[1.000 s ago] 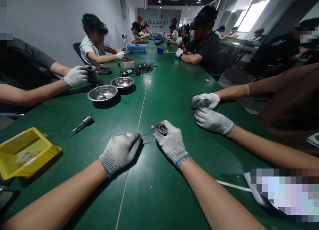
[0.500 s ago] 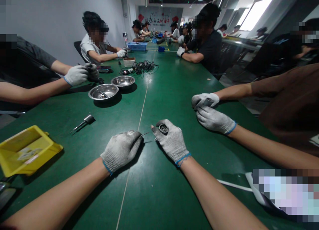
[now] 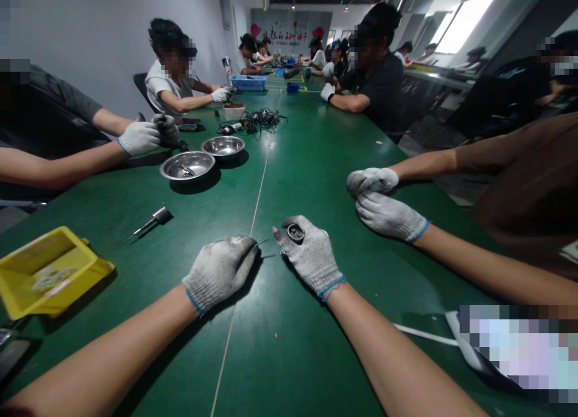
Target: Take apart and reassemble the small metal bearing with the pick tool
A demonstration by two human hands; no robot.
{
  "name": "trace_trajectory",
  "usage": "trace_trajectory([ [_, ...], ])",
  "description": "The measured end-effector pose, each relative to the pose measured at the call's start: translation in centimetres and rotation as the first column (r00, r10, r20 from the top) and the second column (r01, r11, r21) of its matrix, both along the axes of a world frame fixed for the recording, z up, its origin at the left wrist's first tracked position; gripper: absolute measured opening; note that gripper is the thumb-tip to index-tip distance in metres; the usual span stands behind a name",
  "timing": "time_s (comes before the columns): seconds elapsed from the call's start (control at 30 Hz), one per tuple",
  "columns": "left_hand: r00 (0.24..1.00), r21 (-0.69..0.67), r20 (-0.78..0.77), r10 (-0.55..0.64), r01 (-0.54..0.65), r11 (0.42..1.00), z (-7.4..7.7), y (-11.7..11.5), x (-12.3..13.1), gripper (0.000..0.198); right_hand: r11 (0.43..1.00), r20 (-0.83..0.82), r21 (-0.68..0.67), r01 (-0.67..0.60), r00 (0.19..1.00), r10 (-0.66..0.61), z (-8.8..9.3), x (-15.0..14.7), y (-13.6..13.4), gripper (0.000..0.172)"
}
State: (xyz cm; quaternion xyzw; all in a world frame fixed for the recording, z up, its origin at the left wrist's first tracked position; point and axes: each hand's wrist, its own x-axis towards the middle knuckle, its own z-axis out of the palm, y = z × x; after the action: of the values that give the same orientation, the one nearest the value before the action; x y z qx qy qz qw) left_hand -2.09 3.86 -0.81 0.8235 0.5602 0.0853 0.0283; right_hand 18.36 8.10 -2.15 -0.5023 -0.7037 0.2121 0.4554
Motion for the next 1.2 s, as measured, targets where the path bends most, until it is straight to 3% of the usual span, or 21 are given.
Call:
trace_trajectory([
  [0.67,1.0,-0.003,0.006,0.001,-0.001,1.0,0.02,-0.02,0.08,0.035,0.997,0.045,0.029,0.066,0.997,-0.067,-0.1,-0.03,0.0,0.05],
  [1.2,1.0,-0.006,0.007,0.007,-0.006,1.0,0.14,-0.07,0.05,0.035,1.0,0.038,0.001,0.012,0.999,-0.012,0.08,-0.06,-0.05,0.052],
])
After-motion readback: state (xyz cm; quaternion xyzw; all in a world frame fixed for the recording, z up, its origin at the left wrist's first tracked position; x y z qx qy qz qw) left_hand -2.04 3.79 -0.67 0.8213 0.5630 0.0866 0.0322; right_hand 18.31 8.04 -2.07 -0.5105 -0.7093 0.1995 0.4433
